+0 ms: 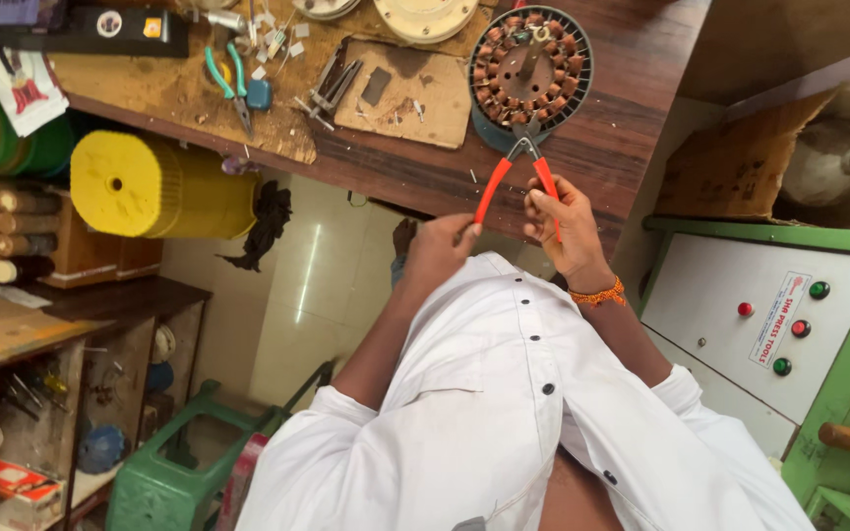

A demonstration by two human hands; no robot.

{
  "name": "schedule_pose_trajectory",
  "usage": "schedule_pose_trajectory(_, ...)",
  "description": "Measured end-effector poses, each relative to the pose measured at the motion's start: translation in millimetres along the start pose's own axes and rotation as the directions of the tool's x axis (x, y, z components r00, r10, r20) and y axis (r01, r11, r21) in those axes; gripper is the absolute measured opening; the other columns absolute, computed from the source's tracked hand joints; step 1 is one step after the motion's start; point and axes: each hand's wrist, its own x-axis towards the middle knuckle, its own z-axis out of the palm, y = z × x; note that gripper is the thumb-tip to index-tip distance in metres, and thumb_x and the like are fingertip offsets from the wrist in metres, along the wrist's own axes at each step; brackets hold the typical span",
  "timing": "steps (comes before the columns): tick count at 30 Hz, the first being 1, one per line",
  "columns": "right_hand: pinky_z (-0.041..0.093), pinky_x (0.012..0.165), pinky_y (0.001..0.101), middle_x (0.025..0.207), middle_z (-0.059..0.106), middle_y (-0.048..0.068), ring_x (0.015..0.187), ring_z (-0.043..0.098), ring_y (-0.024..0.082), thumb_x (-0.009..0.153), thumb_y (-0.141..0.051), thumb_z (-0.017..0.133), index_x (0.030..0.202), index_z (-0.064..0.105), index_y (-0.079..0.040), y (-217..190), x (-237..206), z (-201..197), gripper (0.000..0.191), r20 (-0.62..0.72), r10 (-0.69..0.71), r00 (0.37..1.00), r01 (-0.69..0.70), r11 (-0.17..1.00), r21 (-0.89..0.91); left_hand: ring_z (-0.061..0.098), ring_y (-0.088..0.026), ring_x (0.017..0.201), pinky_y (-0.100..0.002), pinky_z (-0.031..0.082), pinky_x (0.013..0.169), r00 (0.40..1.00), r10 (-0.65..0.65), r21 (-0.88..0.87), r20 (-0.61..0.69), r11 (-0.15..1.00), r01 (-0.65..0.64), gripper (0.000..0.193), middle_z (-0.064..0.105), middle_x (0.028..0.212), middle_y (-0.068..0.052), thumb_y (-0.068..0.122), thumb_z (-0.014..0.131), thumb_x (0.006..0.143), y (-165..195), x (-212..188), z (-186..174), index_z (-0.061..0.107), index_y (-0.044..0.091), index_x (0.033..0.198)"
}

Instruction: The person uses pliers to trim and adjust copper windings on a motor stator. They rotate the stator to access different sections and switch between two pliers to continue the work.

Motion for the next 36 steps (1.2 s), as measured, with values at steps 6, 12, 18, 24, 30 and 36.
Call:
schedule_pose_trajectory(6,0.05,0.103,0.0482,0.141,0.06,0.015,0.123,0.06,0.028,0.102,-0.045,0.053,0.146,0.048,-0.007,-22,4,16,0.058,0.333,0.26,0.906,-0.264,0.964,-0.035,0.069,-0.04,0.09,-0.052,0.053,0.078,0.977,-0.04,0.281,0.21,0.959,-0.021,0.031,0.073,0.094,-0.018,0.028,0.053,0.104,22,0,14,0.069,0.003,0.098)
schedule_pose_trajectory(12,0.042,0.113,0.0514,0.137,0.06,0.015,0.127,0.059,0.031,0.106,-0.056,0.047,0.151,0.049,-0.008,-14,17,7,0.065,0.479,0.28,0.832,-0.344,0.938,0.048,0.07,-0.04,0.082,-0.053,0.053,0.071,0.964,-0.203,0.391,0.171,0.912,0.123,0.045,0.072,0.083,-0.02,0.049,0.062,0.098,46,40,-38,0.072,0.007,0.085)
schedule_pose_trajectory(18,0.044,0.114,0.0576,0.126,0.063,0.012,0.122,0.059,0.028,0.108,-0.044,0.053,0.148,0.05,-0.008,19,24,2,0.054,0.477,0.181,0.86,-0.297,0.938,0.179,0.057,-0.033,0.124,-0.046,0.046,0.103,0.713,0.648,0.358,-0.268,0.754,-0.55,0.064,0.065,0.129,-0.017,0.051,0.074,0.093,60,163,-23,0.061,0.005,0.135)
schedule_pose_trajectory(24,0.046,0.105,0.0529,0.117,0.062,0.009,0.115,0.059,0.026,0.105,-0.035,0.062,0.139,0.055,-0.01,17,22,-4,0.043,0.406,0.196,0.892,-0.276,0.95,0.147,0.069,-0.027,0.093,-0.046,0.051,0.078,0.785,0.598,0.302,-0.16,0.787,-0.538,0.046,0.074,0.1,-0.008,0.055,0.066,0.095,38,248,25,0.073,0.012,0.11)
schedule_pose_trajectory(30,0.047,0.086,0.0407,0.098,0.054,0.002,0.092,0.054,0.019,0.104,-0.035,0.063,0.124,0.059,-0.014,31,24,-11,0.03,0.455,0.192,0.87,-0.335,0.906,0.259,0.07,-0.026,0.066,-0.045,0.053,0.069,0.863,0.503,0.282,-0.038,0.834,-0.474,0.052,0.069,0.066,-0.005,0.058,0.06,0.102,17,251,36,0.074,0.012,0.083)
schedule_pose_trajectory(36,0.037,0.065,0.0232,0.087,0.045,-0.003,0.076,0.039,0.009,0.111,-0.035,0.061,0.121,0.06,-0.014,41,30,-18,0.024,0.527,0.152,0.836,-0.388,0.844,0.371,0.072,-0.026,0.067,-0.043,0.053,0.064,0.762,0.623,0.237,-0.179,0.779,-0.581,0.049,0.073,0.074,-0.006,0.056,0.057,0.102,22,246,37,0.077,0.012,0.095)
